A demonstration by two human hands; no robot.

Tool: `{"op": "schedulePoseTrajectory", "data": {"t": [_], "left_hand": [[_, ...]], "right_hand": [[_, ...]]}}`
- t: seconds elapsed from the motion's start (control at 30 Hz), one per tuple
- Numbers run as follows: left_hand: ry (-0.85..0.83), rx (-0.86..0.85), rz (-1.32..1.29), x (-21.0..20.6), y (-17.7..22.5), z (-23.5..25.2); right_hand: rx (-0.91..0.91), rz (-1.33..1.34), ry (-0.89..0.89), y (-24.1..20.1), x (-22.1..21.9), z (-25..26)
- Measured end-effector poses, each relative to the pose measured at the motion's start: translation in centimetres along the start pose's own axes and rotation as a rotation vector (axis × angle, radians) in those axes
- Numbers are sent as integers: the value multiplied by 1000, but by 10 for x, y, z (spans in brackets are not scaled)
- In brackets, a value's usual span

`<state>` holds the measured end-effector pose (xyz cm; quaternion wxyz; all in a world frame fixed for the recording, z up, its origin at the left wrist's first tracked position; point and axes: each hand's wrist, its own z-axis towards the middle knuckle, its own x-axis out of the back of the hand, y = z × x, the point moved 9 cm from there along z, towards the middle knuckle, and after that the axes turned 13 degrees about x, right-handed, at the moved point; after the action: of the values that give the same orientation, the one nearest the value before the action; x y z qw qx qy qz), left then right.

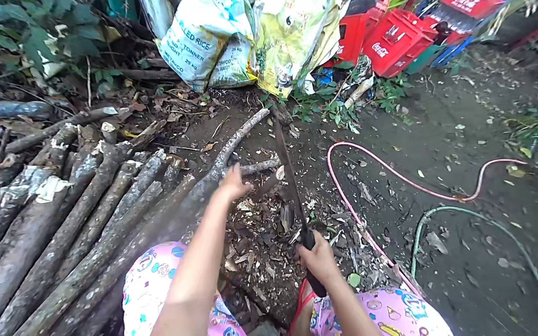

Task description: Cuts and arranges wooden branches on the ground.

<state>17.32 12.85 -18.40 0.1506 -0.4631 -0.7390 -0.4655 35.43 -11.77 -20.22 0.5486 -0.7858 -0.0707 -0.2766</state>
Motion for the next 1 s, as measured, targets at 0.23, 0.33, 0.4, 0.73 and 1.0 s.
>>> {"op": "schedulePoseTrajectory", "data": {"t": [0.23,0.33,0.4,0.73,1.0], "left_hand": [[337,-142,-171,135,-20,-65],[321,-65,-282,129,-51,-62],[282,-36,-305,116,-55,-56],[143,90,-50,102,-77,-32],[290,136,33,120,-127,-87]], "right_hand": [[242,-37,197,-58,40,-42],[-9,-168,-73,-19,3,-1],[-119,-196,-151,6,-20,29],[127,105,120,-54,31,68],[352,168,269,-98,74,0]]}}
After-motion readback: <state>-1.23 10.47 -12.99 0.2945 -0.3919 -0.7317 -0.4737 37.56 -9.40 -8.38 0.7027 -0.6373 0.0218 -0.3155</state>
